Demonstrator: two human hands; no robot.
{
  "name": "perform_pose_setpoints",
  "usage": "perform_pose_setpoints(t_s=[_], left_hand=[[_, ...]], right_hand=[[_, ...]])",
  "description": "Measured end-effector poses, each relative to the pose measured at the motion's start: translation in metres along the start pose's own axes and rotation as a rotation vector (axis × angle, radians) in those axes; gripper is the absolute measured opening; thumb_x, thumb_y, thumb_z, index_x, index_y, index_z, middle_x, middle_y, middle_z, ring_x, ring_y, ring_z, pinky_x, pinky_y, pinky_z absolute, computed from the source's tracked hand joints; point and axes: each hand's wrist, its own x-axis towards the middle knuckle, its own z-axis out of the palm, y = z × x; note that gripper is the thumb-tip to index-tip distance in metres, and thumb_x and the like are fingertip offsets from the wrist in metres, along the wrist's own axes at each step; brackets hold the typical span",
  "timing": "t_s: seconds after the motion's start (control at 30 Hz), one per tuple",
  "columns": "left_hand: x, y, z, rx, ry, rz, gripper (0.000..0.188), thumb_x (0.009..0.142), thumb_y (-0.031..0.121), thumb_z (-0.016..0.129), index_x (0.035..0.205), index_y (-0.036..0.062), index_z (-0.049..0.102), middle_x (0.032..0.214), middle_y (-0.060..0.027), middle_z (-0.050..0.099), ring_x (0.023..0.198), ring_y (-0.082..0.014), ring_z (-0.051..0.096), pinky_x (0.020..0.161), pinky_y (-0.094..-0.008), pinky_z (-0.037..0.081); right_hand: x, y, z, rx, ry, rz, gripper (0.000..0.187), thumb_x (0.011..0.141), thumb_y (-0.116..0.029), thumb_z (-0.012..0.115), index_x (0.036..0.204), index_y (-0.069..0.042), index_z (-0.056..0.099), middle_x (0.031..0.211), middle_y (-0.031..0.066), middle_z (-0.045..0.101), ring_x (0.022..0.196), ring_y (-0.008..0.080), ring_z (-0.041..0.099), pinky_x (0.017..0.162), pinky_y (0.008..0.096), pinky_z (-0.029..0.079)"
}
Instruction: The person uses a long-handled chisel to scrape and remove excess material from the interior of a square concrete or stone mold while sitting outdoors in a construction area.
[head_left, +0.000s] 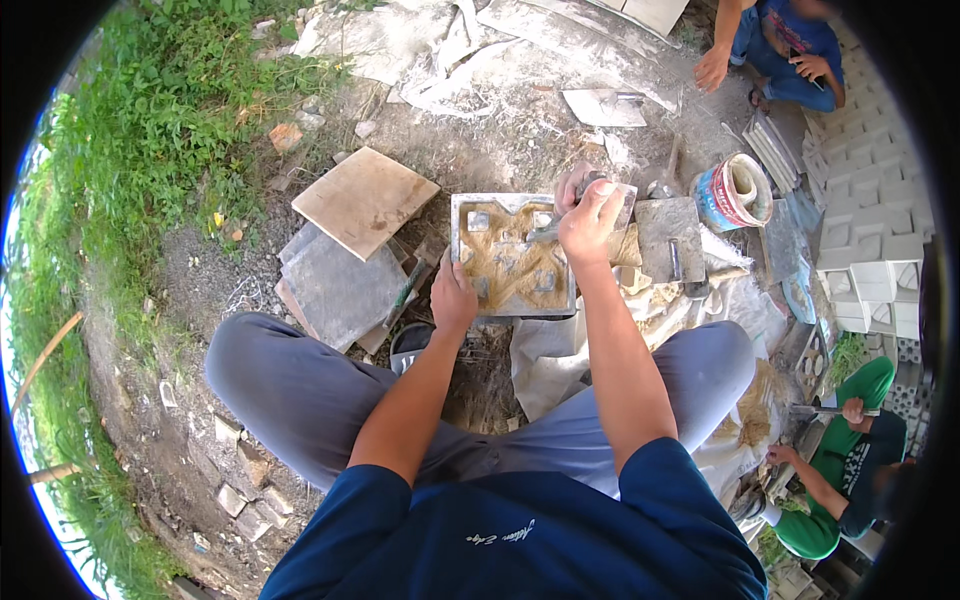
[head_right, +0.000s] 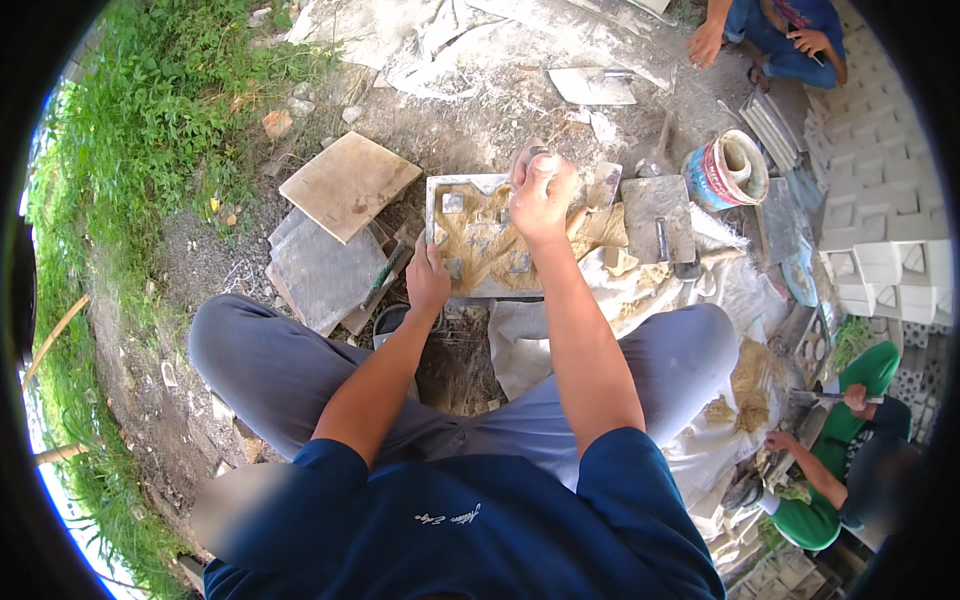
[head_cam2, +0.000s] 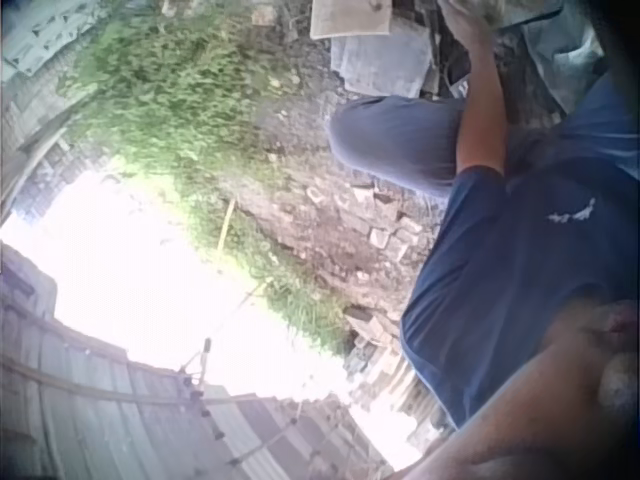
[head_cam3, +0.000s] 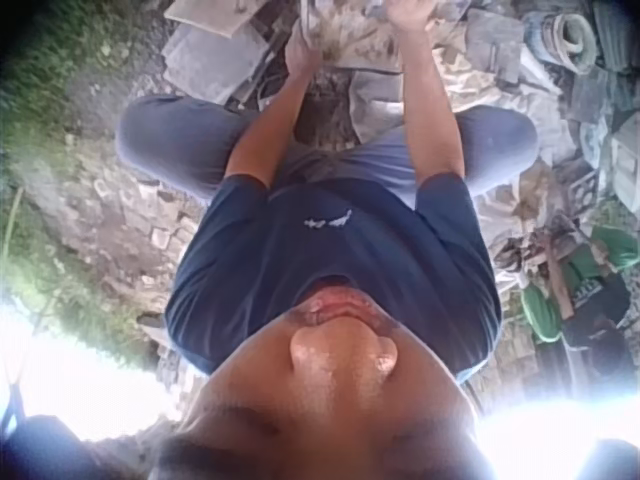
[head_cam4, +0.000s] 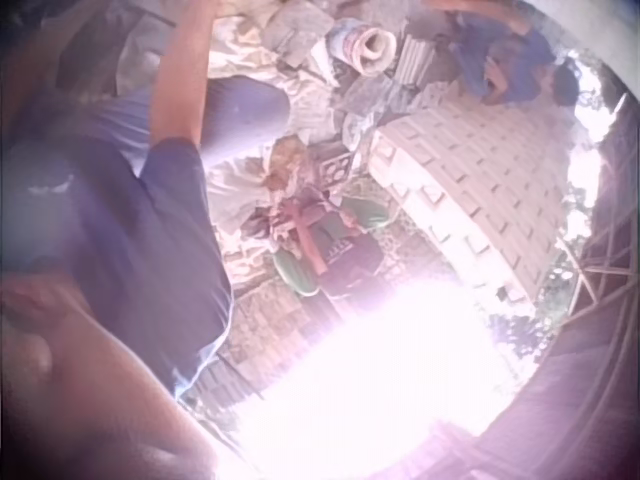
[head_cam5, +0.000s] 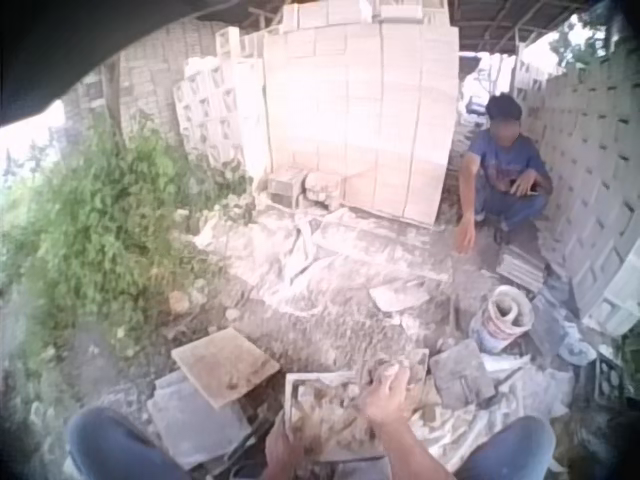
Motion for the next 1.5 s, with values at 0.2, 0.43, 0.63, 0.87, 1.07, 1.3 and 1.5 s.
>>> perform_pose_setpoints(t_s=[0.2,0.43,0.63,0.87,1.07,1.3,1.5], left_hand=[[-0.005,-0.008,-0.005,0.054,0.071,0.009,0.044,0.105,0.025,0.036,0.139,-0.0004,0.048,0.119,-0.0293,0.063,0.109,-0.0476,0.059,0.09,-0.0522,0.047],[-0.004,0.004,-0.002,-0.018,0.02,0.041,0.044,0.105,0.025,0.036,0.139,-0.0006,0.048,0.119,-0.0289,0.063,0.109,-0.0476,0.06,0.09,-0.0517,0.047],[-0.005,0.0,-0.004,0.026,0.042,0.029,0.045,0.105,0.026,0.035,0.14,0.0,0.047,0.12,-0.0279,0.063,0.11,-0.0465,0.06,0.092,-0.0512,0.047],[-0.004,-0.005,-0.002,0.027,0.034,-0.005,0.045,0.105,0.026,0.035,0.141,0.0005,0.047,0.124,-0.0276,0.062,0.112,-0.0466,0.058,0.094,-0.0506,0.046],[-0.003,0.003,-0.001,-0.008,0.041,0.017,0.045,0.106,0.028,0.034,0.14,0.0019,0.047,0.118,-0.0289,0.063,0.11,-0.0478,0.058,0.091,-0.0522,0.045],[-0.005,0.002,-0.003,0.035,0.042,0.007,0.044,0.106,0.026,0.035,0.14,0.0015,0.048,0.12,-0.0276,0.063,0.11,-0.047,0.059,0.09,-0.0521,0.046],[-0.002,-0.01,-0.001,-0.019,0.094,0.071,0.042,0.106,0.025,0.035,0.138,0.0022,0.049,0.119,-0.0282,0.063,0.11,-0.047,0.059,0.09,-0.0512,0.046]], right_hand=[[0.014,-0.038,0.007,0.106,0.024,0.096,0.068,0.1,-0.062,0.044,0.065,-0.004,0.041,0.058,0.0017,0.043,0.051,0.0094,0.038,0.045,0.0261,0.023],[-0.001,0.006,0.0,0.073,0.094,-0.014,0.061,0.104,-0.051,0.046,0.064,-0.005,0.04,0.059,0.0,0.041,0.051,0.0098,0.037,0.046,0.0255,0.026],[0.007,-0.039,0.008,0.078,0.048,0.049,0.06,0.105,-0.049,0.045,0.064,-0.006,0.039,0.058,0.0006,0.042,0.05,0.0097,0.036,0.047,0.0257,0.027],[-0.006,0.004,0.0,-0.052,0.002,0.0,0.064,0.1,-0.057,0.05,0.064,-0.004,0.045,0.056,0.0005,0.045,0.052,0.0092,0.044,0.046,0.0268,0.029],[0.002,-0.017,0.002,0.065,-0.046,0.032,0.065,0.102,-0.056,0.046,0.061,-0.006,0.041,0.058,0.0005,0.044,0.051,0.0099,0.041,0.045,0.0268,0.027],[0.013,-0.019,-0.009,0.103,-0.039,0.052,0.064,0.1,-0.063,0.042,0.068,-0.007,0.038,0.054,-0.001,0.033,0.045,0.0093,0.029,0.043,0.0263,0.02],[0.033,-0.058,-0.002,0.058,0.141,0.099,0.052,0.102,-0.035,0.057,0.06,-0.012,0.036,0.052,-0.0032,0.035,0.043,0.0068,0.029,0.041,0.0263,0.019]])
